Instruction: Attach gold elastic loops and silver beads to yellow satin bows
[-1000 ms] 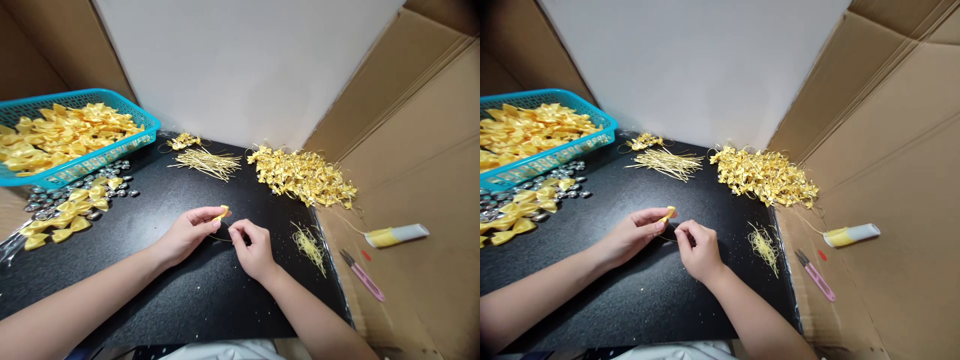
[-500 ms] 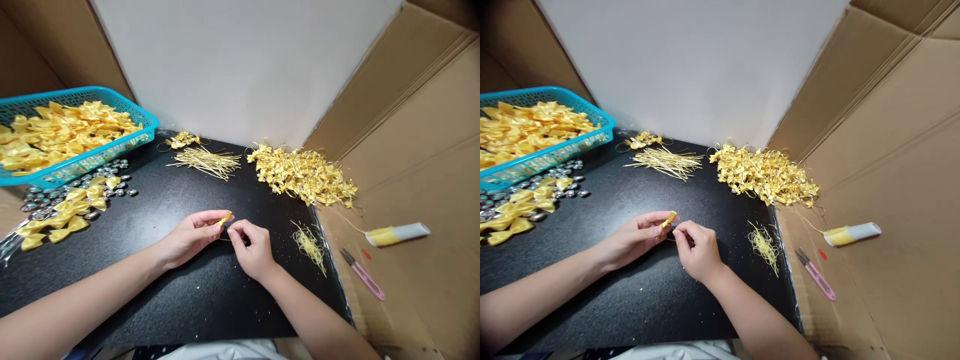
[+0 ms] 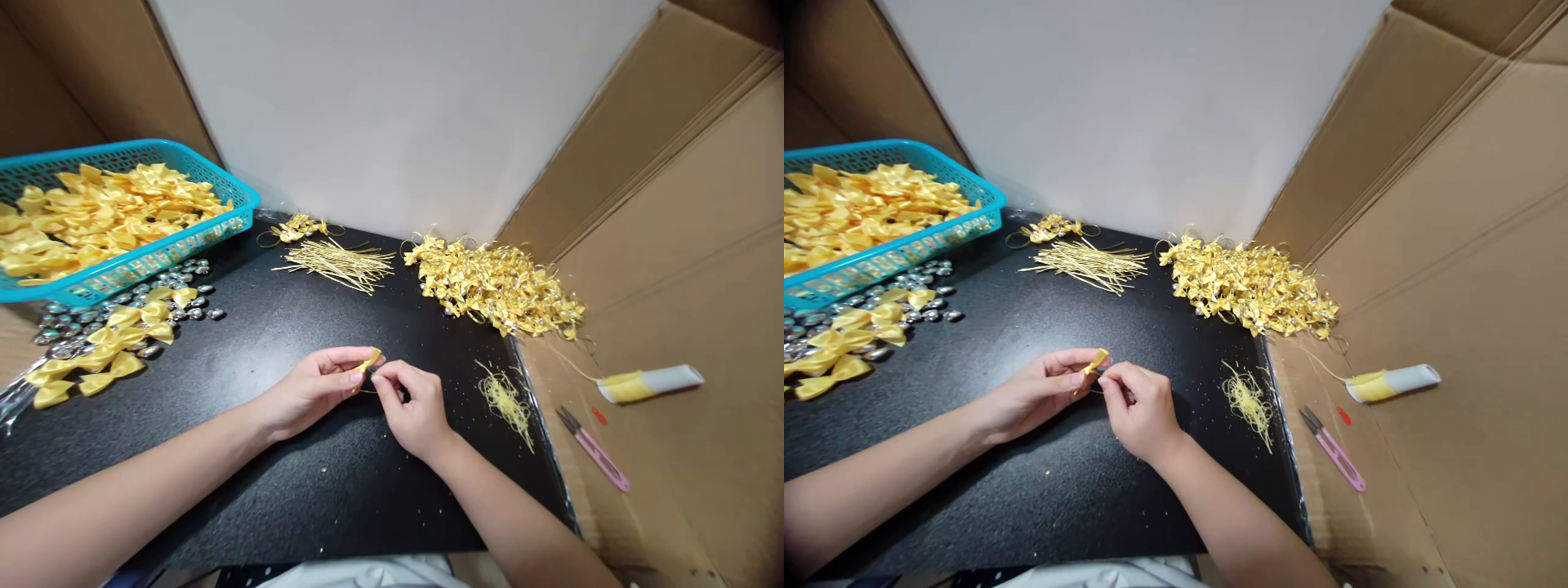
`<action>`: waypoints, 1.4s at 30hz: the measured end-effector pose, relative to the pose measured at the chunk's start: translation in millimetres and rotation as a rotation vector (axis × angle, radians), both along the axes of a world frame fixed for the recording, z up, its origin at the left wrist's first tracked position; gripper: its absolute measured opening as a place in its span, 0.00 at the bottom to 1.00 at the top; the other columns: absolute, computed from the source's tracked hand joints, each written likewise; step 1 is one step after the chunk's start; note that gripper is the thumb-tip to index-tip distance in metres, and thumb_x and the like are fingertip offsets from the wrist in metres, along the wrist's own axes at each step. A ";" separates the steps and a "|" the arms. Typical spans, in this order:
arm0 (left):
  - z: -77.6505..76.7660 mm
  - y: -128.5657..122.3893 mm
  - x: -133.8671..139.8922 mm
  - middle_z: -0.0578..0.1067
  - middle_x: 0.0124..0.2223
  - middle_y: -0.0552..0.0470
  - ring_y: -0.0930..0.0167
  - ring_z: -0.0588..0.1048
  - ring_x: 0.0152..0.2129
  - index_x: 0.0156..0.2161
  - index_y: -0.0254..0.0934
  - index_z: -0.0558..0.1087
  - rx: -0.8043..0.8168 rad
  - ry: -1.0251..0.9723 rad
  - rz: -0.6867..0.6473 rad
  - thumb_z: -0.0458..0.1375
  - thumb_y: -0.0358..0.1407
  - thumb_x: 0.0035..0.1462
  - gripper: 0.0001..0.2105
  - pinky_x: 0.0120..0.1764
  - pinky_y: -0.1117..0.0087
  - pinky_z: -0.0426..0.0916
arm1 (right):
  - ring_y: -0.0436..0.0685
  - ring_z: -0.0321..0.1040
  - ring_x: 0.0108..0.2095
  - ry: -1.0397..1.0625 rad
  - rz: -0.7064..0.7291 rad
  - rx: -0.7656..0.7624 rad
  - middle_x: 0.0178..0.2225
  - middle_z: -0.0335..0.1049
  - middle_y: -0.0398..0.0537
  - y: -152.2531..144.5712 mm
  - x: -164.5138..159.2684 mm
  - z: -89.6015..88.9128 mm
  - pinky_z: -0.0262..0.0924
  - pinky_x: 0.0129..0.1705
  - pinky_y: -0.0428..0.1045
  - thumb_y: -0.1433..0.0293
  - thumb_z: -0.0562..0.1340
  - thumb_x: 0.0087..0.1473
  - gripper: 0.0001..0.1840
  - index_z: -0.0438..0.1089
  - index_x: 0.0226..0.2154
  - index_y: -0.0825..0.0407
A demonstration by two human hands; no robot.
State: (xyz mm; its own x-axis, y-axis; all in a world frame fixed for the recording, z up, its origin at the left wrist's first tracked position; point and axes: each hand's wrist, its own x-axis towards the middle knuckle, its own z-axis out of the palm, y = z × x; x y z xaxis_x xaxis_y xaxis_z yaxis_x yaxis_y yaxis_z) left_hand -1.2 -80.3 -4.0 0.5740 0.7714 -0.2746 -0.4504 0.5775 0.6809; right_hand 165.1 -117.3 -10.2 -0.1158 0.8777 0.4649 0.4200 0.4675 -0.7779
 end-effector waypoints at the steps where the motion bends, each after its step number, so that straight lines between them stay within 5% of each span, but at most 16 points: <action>1: -0.1 -0.4 0.3 0.82 0.36 0.50 0.74 0.77 0.33 0.37 0.36 0.82 -0.004 0.008 -0.004 0.74 0.31 0.38 0.17 0.41 0.76 0.69 | 0.47 0.56 0.19 -0.003 0.001 0.006 0.20 0.64 0.40 -0.1 0.0 -0.1 0.53 0.24 0.44 0.71 0.57 0.58 0.11 0.67 0.25 0.51; 11: 0.5 -4.6 2.5 0.82 0.37 0.51 0.74 0.77 0.33 0.35 0.39 0.82 0.125 0.114 0.038 0.74 0.33 0.39 0.14 0.39 0.77 0.69 | 0.50 0.70 0.26 0.117 -0.029 0.005 0.25 0.74 0.44 0.1 -3.9 -0.9 0.63 0.32 0.44 0.72 0.60 0.57 0.09 0.71 0.26 0.52; 22: 4.6 -1.5 0.4 0.83 0.37 0.50 0.73 0.78 0.34 0.35 0.37 0.83 -0.008 0.028 0.094 0.74 0.31 0.37 0.15 0.41 0.78 0.71 | 0.49 0.68 0.23 0.088 -0.056 0.024 0.23 0.72 0.42 1.6 -1.7 -0.4 0.62 0.29 0.44 0.73 0.60 0.56 0.09 0.70 0.26 0.52; 42: 4.0 -1.0 -0.6 0.83 0.37 0.51 0.76 0.78 0.32 0.36 0.36 0.82 -0.012 -0.015 0.080 0.74 0.29 0.38 0.15 0.39 0.82 0.72 | 0.49 0.67 0.23 0.065 -0.051 0.037 0.24 0.72 0.43 2.1 -1.1 -0.2 0.61 0.29 0.44 0.73 0.60 0.56 0.08 0.70 0.26 0.52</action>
State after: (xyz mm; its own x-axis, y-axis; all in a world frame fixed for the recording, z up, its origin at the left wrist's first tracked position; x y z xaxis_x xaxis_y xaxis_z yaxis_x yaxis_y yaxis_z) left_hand -1.7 -81.3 0.0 0.5149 0.8117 -0.2757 -0.5057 0.5473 0.6669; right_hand 164.1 -115.2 -10.4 -0.0403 0.8637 0.5023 0.3929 0.4760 -0.7868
